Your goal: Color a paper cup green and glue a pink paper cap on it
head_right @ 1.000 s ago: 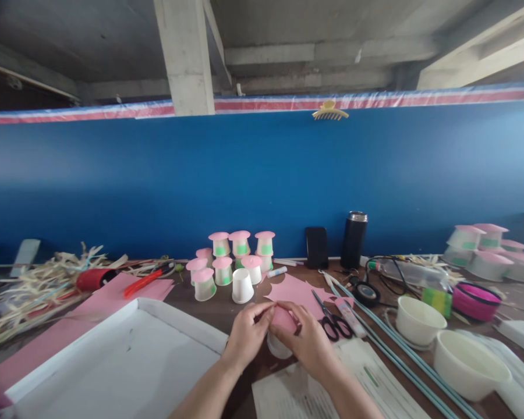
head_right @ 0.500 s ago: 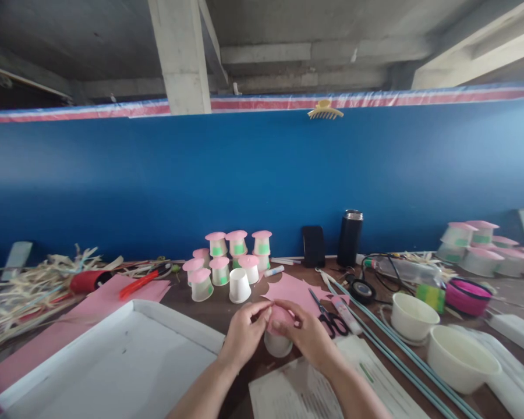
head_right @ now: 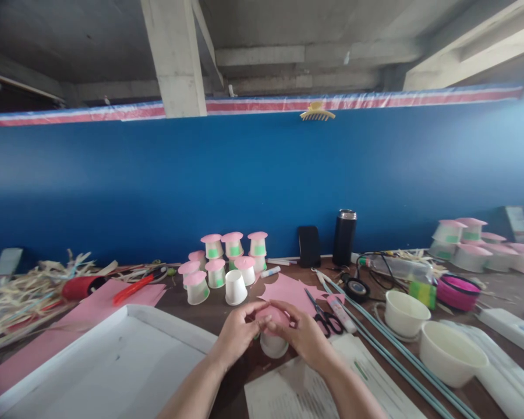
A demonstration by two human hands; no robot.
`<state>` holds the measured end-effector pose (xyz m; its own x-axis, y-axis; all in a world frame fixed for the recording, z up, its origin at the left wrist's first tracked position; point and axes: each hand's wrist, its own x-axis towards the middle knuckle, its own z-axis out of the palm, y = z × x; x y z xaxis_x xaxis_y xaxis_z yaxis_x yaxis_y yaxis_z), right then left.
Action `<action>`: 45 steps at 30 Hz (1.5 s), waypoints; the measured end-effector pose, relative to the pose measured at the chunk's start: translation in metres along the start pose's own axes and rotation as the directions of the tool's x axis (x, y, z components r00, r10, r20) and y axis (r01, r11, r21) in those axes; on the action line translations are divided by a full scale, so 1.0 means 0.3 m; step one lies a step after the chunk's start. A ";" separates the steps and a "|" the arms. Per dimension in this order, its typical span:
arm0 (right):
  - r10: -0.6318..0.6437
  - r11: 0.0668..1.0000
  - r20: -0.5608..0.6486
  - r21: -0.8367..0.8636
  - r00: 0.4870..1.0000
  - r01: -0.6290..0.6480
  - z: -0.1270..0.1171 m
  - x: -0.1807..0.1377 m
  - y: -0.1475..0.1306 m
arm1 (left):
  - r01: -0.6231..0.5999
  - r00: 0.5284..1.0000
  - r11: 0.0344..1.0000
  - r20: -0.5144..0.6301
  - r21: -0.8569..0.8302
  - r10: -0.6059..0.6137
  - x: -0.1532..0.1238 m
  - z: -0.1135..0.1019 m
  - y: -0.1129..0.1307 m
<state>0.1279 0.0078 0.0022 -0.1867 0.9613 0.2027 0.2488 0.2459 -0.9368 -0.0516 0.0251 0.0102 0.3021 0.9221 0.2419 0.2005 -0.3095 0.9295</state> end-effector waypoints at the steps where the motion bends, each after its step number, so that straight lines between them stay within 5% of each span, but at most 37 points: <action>1: 0.009 1.000 0.009 0.008 1.000 -0.009 -0.005 0.001 0.000 | 0.004 1.000 1.000 0.003 -0.006 -0.004 0.000 0.000 -0.001; 10: 0.088 0.986 0.103 0.133 0.991 -0.101 -0.035 -0.012 -0.016 | 0.012 1.000 1.000 -0.002 -0.020 -0.012 -0.011 0.001 0.013; 23: 0.200 0.945 0.021 0.260 0.980 -0.198 -0.048 -0.025 -0.032 | 0.049 0.999 0.999 0.006 0.002 -0.049 -0.009 0.001 0.008; 32: 0.299 0.908 0.070 0.285 0.952 -0.306 -0.034 -0.022 -0.032 | 0.032 0.999 0.999 -0.013 -0.021 -0.032 -0.006 0.009 -0.005; 45: 0.256 0.913 0.025 0.323 0.966 -0.250 -0.033 -0.015 -0.019 | 0.034 0.999 0.999 -0.008 -0.015 -0.034 -0.006 0.007 -0.002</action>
<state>0.1367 0.0033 0.0094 -0.1401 0.9888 -0.0512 -0.0331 -0.0564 -0.9979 -0.0503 0.0232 0.0086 0.2876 0.9339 0.2126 0.1963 -0.2748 0.9412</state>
